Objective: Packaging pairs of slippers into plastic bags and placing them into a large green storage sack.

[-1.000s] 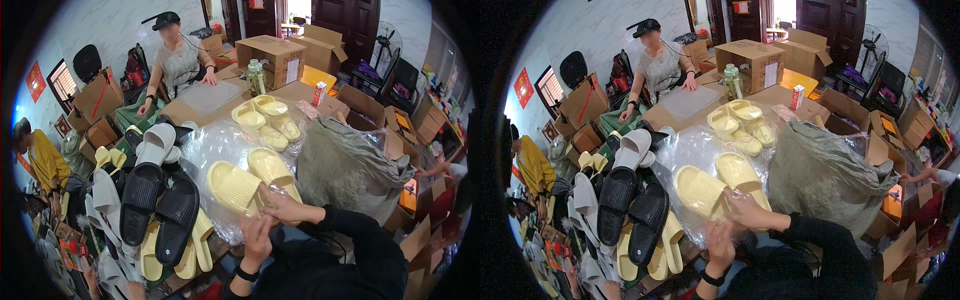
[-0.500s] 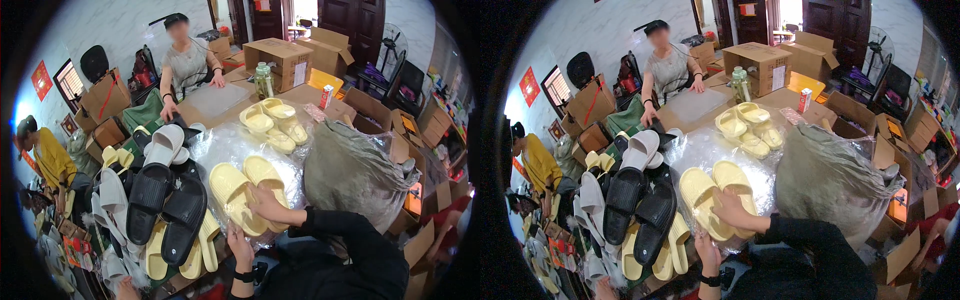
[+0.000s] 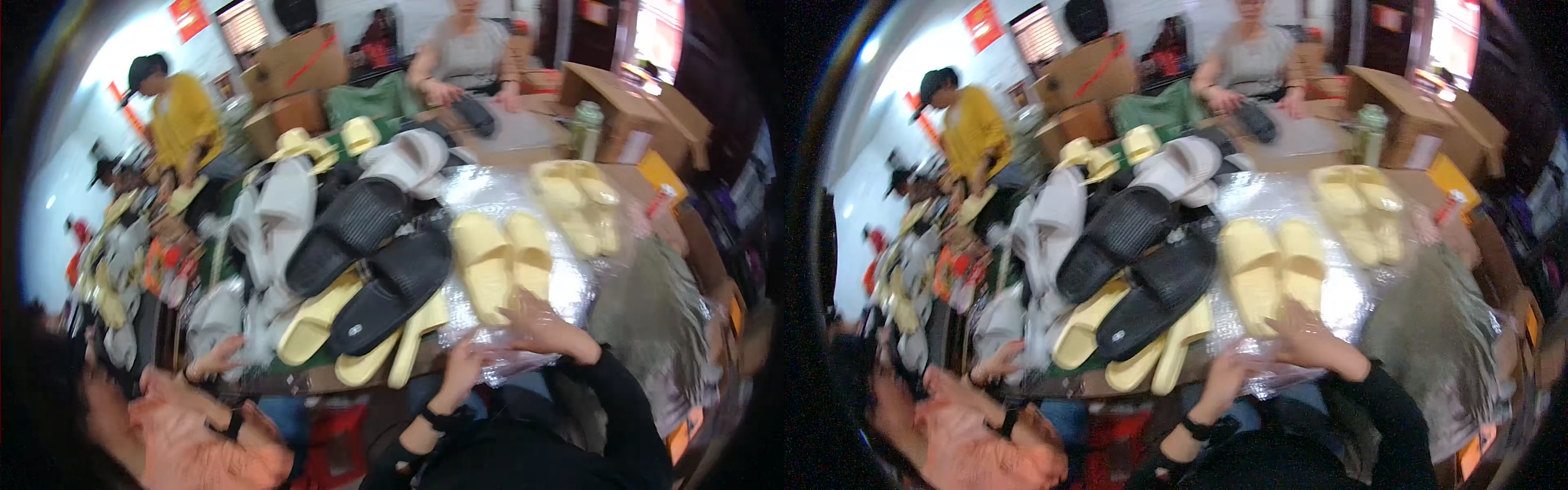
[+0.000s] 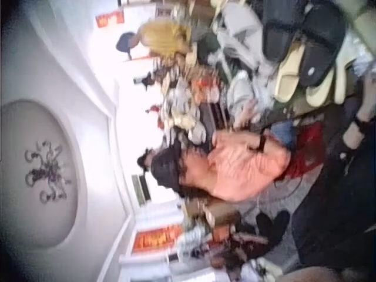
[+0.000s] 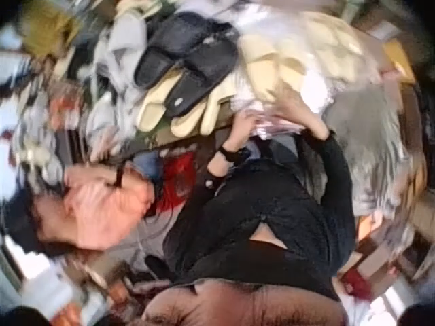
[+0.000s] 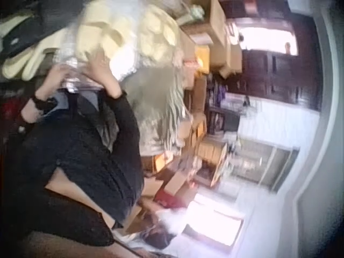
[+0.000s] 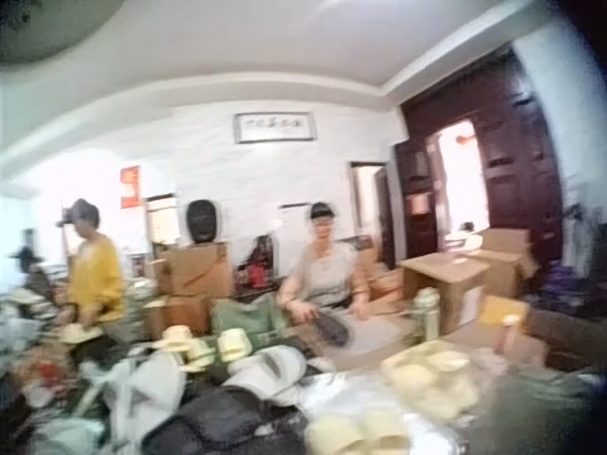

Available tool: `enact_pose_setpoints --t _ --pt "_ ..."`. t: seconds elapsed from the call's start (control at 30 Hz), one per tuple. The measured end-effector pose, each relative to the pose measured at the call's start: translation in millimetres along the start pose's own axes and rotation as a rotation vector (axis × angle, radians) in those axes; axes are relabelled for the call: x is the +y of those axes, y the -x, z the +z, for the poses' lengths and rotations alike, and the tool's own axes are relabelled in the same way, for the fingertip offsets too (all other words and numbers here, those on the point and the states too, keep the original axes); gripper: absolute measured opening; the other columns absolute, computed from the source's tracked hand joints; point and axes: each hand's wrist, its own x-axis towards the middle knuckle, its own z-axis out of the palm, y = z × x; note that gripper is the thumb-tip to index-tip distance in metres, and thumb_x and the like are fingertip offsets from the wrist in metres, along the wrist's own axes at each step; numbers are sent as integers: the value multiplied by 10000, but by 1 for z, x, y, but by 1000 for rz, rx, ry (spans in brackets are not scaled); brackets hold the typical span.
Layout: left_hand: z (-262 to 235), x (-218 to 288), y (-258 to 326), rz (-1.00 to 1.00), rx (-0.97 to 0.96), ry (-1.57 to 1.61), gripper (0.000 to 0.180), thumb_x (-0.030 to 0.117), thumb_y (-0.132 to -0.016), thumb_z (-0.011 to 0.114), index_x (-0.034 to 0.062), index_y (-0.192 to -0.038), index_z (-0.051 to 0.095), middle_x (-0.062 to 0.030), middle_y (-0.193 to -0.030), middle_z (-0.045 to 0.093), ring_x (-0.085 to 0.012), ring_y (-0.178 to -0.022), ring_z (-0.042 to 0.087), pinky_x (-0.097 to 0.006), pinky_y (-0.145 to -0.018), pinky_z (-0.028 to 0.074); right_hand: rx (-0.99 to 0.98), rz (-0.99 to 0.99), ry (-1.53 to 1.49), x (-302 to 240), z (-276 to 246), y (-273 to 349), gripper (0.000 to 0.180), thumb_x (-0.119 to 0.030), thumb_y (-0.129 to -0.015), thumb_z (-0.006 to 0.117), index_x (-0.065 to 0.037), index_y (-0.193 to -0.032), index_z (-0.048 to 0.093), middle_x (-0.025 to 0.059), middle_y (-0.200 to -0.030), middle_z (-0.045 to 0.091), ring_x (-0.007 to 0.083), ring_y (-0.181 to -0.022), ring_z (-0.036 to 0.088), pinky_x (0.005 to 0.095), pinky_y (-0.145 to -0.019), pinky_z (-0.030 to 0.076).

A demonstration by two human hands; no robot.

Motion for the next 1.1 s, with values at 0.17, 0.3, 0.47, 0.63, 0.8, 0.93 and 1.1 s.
enact_pose_setpoints --t 0.17,0.3,0.47,0.63,0.8,0.93,1.1 --pt "19 -26 -5 135 -132 -177 468 3 -898 437 16 -1355 336 -68 -859 611 -97 -711 566 -223 -589 437 270 50 332 17 27 -6 624 -162 -683 670 -160 -1277 481 257 -1331 373 439 -1207 382 483 -952 362" --pt "34 1 6 17 -128 -114 407 60 -929 451 31 -1331 386 -50 -897 598 -102 -761 555 -235 -655 474 332 -33 286 10 7 -3 508 -97 -703 642 -139 -1199 540 247 -1248 460 420 -1141 453 448 -913 410" --pt "25 0 15 56 -108 255 447 181 -949 472 36 -1334 296 -93 -949 606 -135 -822 568 -259 -695 485 167 -331 -381 -69 -68 18 472 -170 -673 761 -105 -1114 607 127 -1145 577 302 -1059 546 391 -860 456" --pt "27 26 18 36 -173 -4 228 33 -927 452 37 -1149 401 -111 -936 638 -96 -732 544 -220 -658 454 251 -111 226 -65 -75 29 752 -494 -687 687 -185 -1327 442 190 -1414 274 418 -1275 281 554 -1016 218" --pt "44 53 44 206 -327 -222 204 73 -903 523 10 -1092 479 -85 -1004 630 -140 -924 574 -249 -808 436 246 46 159 -34 -56 40 735 -281 -702 677 -182 -1367 382 184 -1341 389 360 -1198 419 474 -927 376" --pt "56 58 48 401 -387 -194 395 74 -858 590 7 -1222 451 -103 -1192 538 -177 -1096 502 -302 -956 366 616 19 176 -21 -90 50 506 -37 -736 564 -151 -1228 520 86 -906 582 274 -844 574 364 -704 465" --pt "32 19 2 648 -169 -900 498 146 -811 623 -4 -1246 432 -237 -1282 394 -404 -1259 296 -418 -1044 267 1005 88 103 -20 -152 57 449 -31 -723 571 -129 -1161 579 97 -899 579 297 -806 555 384 -691 443"
